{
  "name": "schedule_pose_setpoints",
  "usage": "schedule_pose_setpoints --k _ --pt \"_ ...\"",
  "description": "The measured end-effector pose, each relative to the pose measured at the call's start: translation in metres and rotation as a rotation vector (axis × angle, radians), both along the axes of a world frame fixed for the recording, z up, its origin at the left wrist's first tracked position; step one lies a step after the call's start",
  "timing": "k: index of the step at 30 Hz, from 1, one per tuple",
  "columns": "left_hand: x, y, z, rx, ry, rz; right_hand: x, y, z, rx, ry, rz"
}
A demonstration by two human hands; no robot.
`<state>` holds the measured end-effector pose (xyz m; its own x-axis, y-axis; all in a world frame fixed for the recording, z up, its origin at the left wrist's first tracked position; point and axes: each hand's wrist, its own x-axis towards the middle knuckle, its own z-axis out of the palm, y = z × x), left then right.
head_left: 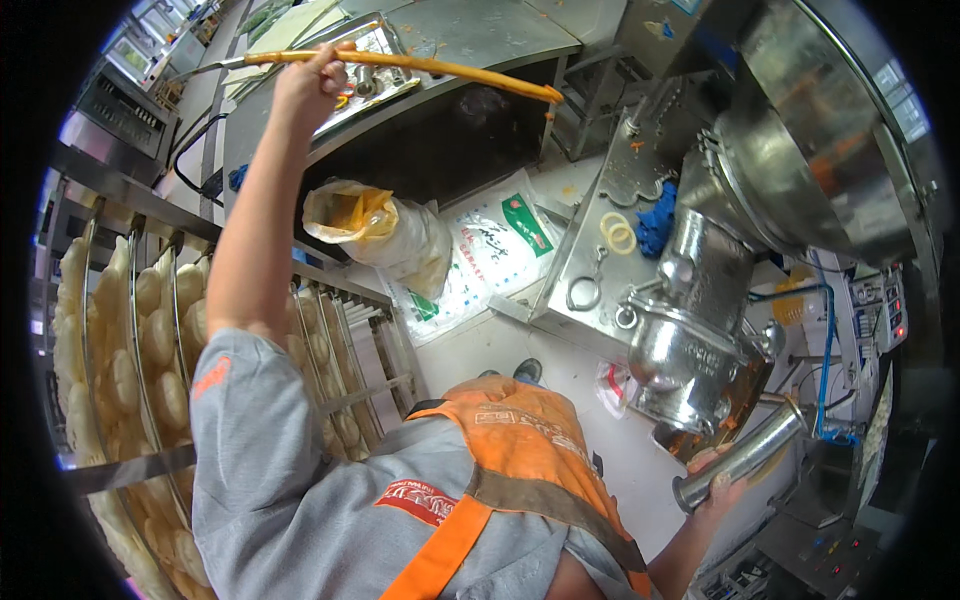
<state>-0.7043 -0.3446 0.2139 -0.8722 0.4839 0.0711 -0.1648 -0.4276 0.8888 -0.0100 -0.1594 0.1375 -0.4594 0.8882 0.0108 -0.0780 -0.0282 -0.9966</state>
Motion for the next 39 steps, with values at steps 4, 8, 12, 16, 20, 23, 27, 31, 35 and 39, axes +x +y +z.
schedule_pose_setpoints --k 4,8,12,16,20,23,27,31,35,39 --pt "-0.08 -0.027 0.009 -0.066 -0.096 0.1 -0.06 0.031 0.009 0.027 0.013 0.139" --pt "-0.154 -0.061 0.009 -0.156 -0.038 0.02 -0.141 0.044 0.016 0.008 0.009 0.22" --pt "-0.248 -0.079 -0.016 -0.2 0.005 0.031 -0.232 0.042 0.024 -0.003 -0.086 0.247" --pt "-0.356 -0.094 -0.055 -0.21 -0.053 -0.063 -0.349 0.031 0.013 -0.075 -0.216 0.223" --pt "-0.43 -0.116 -0.091 -0.341 -0.132 0.079 -0.502 0.029 -0.009 -0.186 -0.373 0.341" --pt "-0.465 -0.134 -0.105 -0.51 -0.051 0.11 -0.635 0.026 -0.029 -0.136 -0.52 0.528" --pt "-0.506 -0.162 -0.123 -0.674 -0.026 0.014 -0.802 0.007 -0.077 -0.034 -0.608 0.923" --pt "-0.532 -0.184 -0.158 -0.968 0.116 0.006 -0.924 -0.031 -0.13 0.182 -0.487 1.139" --pt "-0.556 -0.193 -0.188 -1.0 0.176 -0.337 -1.006 -0.096 -0.147 0.14 -0.666 0.908" --pt "-0.578 -0.186 -0.232 -0.954 -0.093 -0.299 -1.019 -0.116 -0.14 0.03 -0.859 0.696"
